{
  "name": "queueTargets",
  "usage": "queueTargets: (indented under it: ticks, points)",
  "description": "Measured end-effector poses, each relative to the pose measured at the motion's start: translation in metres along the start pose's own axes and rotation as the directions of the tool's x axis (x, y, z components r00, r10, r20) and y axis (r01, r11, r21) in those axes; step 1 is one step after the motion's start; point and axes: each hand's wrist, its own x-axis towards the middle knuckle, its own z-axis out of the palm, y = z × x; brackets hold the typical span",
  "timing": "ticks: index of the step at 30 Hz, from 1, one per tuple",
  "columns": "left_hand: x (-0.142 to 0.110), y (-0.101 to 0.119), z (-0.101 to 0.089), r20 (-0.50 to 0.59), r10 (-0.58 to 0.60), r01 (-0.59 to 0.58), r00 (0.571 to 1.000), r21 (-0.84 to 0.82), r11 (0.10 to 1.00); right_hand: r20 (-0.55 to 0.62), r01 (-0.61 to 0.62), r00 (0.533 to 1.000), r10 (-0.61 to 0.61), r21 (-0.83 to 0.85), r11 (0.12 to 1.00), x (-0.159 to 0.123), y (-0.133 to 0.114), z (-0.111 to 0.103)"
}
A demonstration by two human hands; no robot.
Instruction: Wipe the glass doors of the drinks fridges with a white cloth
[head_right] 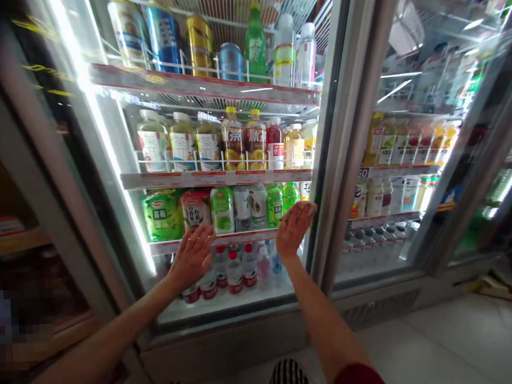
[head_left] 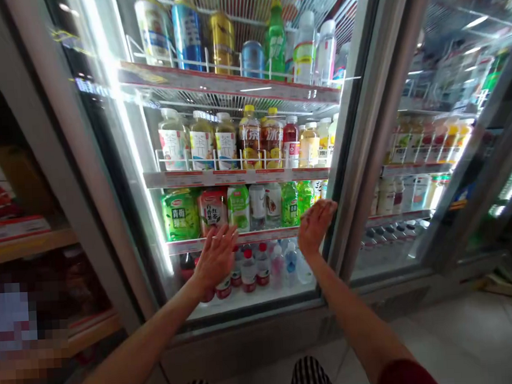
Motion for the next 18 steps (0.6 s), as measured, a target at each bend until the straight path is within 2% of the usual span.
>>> queueTargets:
  ticks: [1, 2, 3, 4, 5, 6, 7, 9, 10, 11, 14, 16, 18]
  points:
    - [-0.007, -0.001, 0.001, 0.003, 0.002, -0.002, 1.000, -0.003, 1.000, 0.078, 0.087, 0.993, -0.089, 0.029, 0.996, -0.009, -0.015, -0.001]
    - [-0.015, -0.003, 0.002, 0.012, 0.015, -0.015, 1.000, -0.008, 1.000, 0.193, 0.188, 0.961, -0.198, 0.069, 0.980, -0.021, -0.030, -0.003]
    - [-0.024, -0.007, 0.002, 0.019, 0.031, -0.031, 0.999, -0.016, 0.999, 0.314, 0.310, 0.888, -0.335, 0.127, 0.942, -0.033, -0.043, -0.006]
    - [-0.031, -0.012, 0.001, 0.026, 0.040, -0.040, 0.999, -0.021, 0.999, 0.401, 0.413, 0.797, -0.453, 0.185, 0.892, -0.042, -0.055, -0.008]
    - [-0.037, -0.019, -0.001, 0.027, 0.036, -0.036, 0.999, -0.022, 0.999, 0.446, 0.476, 0.727, -0.522, 0.221, 0.851, -0.043, -0.066, -0.009]
    - [-0.039, -0.027, -0.005, 0.018, 0.022, -0.022, 1.000, -0.022, 1.000, 0.455, 0.500, 0.704, -0.545, 0.227, 0.836, -0.038, -0.076, -0.009]
    - [-0.038, -0.034, -0.011, -0.002, 0.002, -0.002, 1.000, -0.024, 1.000, 0.431, 0.483, 0.738, -0.520, 0.202, 0.852, -0.025, -0.085, -0.006]
    - [-0.027, -0.044, -0.023, -0.065, -0.034, 0.030, 0.997, -0.052, 0.998, 0.320, 0.356, 0.868, -0.379, 0.129, 0.926, 0.008, -0.108, 0.006]
    - [-0.018, -0.044, -0.029, -0.105, -0.052, 0.043, 0.993, -0.088, 0.995, 0.275, 0.315, 0.899, -0.340, 0.132, 0.940, 0.023, -0.122, 0.014]
    - [-0.007, -0.042, -0.034, -0.150, -0.081, 0.059, 0.985, -0.143, 0.988, 0.255, 0.318, 0.901, -0.350, 0.161, 0.934, 0.034, -0.136, 0.022]
    - [0.025, -0.025, -0.039, -0.242, -0.185, 0.095, 0.953, -0.339, 0.936, 0.251, 0.423, 0.832, -0.495, 0.290, 0.858, 0.037, -0.170, 0.039]
    - [0.042, -0.015, -0.035, -0.297, -0.229, 0.091, 0.927, -0.415, 0.905, 0.223, 0.457, 0.807, -0.547, 0.351, 0.817, 0.026, -0.173, 0.039]
    - [0.057, -0.010, -0.030, -0.345, -0.273, 0.106, 0.898, -0.433, 0.895, 0.179, 0.513, 0.764, -0.620, 0.415, 0.751, 0.021, -0.158, 0.031]
